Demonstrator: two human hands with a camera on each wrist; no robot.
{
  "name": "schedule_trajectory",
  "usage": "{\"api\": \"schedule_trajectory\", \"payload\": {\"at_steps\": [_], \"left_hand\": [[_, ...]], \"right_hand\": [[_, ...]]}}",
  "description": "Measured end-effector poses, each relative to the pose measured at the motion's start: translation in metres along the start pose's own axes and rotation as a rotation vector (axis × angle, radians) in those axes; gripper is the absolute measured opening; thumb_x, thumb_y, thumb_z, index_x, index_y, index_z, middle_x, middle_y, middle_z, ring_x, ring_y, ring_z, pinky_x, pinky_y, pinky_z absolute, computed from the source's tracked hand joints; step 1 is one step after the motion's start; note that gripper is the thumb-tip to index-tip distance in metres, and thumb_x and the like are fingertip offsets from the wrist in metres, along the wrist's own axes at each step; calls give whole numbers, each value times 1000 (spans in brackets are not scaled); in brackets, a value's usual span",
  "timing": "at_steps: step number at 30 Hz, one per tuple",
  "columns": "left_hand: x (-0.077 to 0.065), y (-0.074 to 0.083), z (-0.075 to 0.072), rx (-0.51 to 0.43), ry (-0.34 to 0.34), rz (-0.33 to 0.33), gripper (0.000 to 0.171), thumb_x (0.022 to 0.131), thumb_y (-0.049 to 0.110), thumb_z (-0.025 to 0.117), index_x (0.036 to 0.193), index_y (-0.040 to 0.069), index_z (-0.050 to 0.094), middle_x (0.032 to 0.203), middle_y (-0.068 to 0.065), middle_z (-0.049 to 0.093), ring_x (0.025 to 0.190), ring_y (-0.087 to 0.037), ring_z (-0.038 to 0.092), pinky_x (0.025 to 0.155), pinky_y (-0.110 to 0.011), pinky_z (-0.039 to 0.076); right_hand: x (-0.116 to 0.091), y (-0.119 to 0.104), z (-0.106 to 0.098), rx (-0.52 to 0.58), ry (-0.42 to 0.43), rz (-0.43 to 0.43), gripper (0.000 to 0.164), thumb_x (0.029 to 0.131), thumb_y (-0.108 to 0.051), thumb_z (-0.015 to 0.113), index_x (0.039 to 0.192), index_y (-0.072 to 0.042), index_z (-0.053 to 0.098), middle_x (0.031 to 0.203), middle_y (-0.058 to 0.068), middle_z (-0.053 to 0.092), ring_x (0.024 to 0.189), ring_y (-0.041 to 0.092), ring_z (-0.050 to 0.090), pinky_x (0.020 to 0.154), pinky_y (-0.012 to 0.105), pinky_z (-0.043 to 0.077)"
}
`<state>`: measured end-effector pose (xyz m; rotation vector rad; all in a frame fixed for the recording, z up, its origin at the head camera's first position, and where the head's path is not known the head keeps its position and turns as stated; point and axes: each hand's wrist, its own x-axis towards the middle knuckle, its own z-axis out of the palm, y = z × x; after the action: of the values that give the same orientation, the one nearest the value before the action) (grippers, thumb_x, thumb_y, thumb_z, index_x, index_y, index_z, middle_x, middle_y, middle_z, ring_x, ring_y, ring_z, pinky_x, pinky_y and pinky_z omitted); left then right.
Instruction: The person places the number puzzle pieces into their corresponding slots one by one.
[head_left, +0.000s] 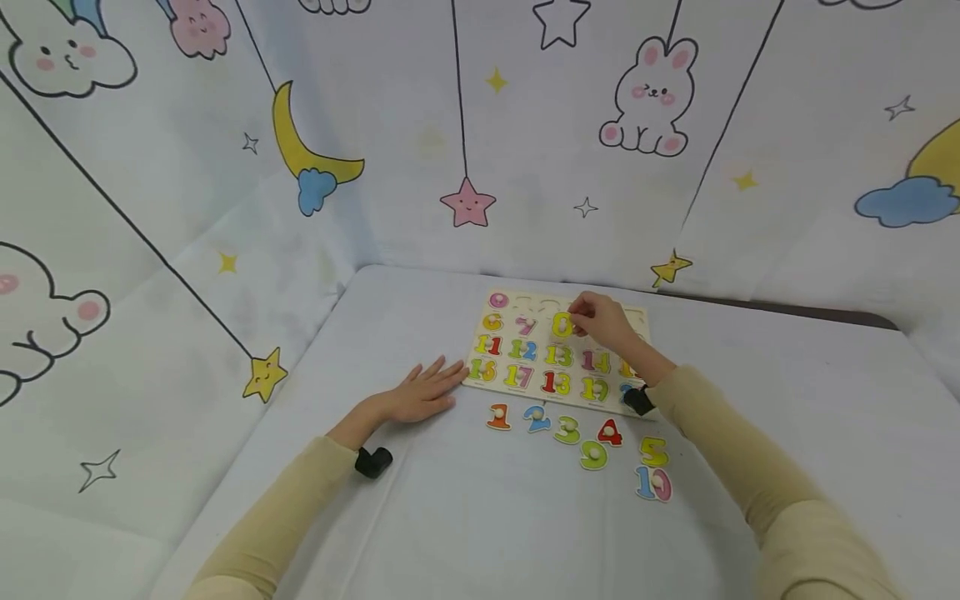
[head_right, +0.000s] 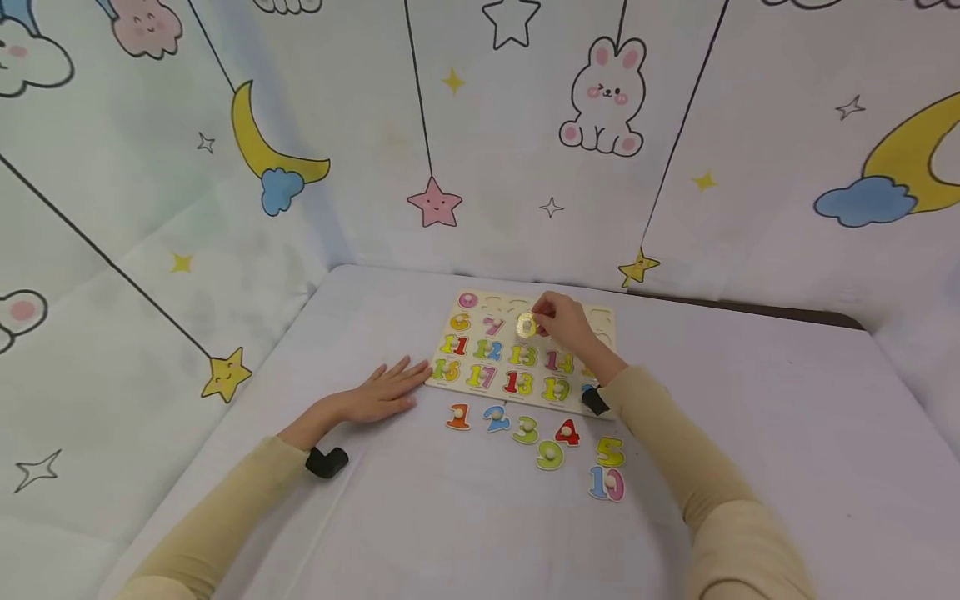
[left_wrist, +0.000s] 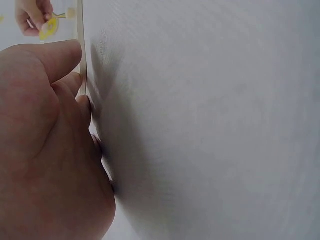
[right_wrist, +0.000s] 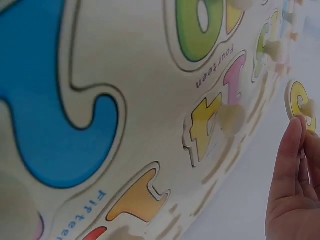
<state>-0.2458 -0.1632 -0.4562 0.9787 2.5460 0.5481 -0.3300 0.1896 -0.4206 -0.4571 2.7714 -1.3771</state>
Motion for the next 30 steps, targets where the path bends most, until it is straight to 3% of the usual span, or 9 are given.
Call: {"api": "schedule_trajectory", "payload": {"at_steps": [6,13,22,30], "left_hand": [[2,1,2,5,-4,4,56,103,32,35,151,11,15,155,-7,7,139,-31,-8,104,-56,-5],[2,1,1,1,4,6,57,102,32,35,151,11,15,155,-8,7,139,-31,-8,104,-56,-5],[0,2,0,4,3,-5,57,102,31,36,151,11,16,155,-7,7,139,-30,-8,104,-55,-6],[1,0,0,10,0,-7,57,102,32,36,151,12,15,155,-6,7,139,-30,-8,105,-55,-5]], "right_hand": [[11,16,4,-11,-5,65,9,94,-2,55,99,4,57,86,17,62,72,26,63,65,34,53],[15,20,10,-74,3,125,9,94,-5,56,99,2,57,87,16,63,70,23,63,62,30,52],[14,14,12,-216,-16,83,12,94,-4,54,103,3,58,95,17,59,81,27,59,69,35,48],[18,21,16,-294,-74,100,20,94,-11,54,110,-1,58,94,13,55,76,25,50,62,34,42]]}}
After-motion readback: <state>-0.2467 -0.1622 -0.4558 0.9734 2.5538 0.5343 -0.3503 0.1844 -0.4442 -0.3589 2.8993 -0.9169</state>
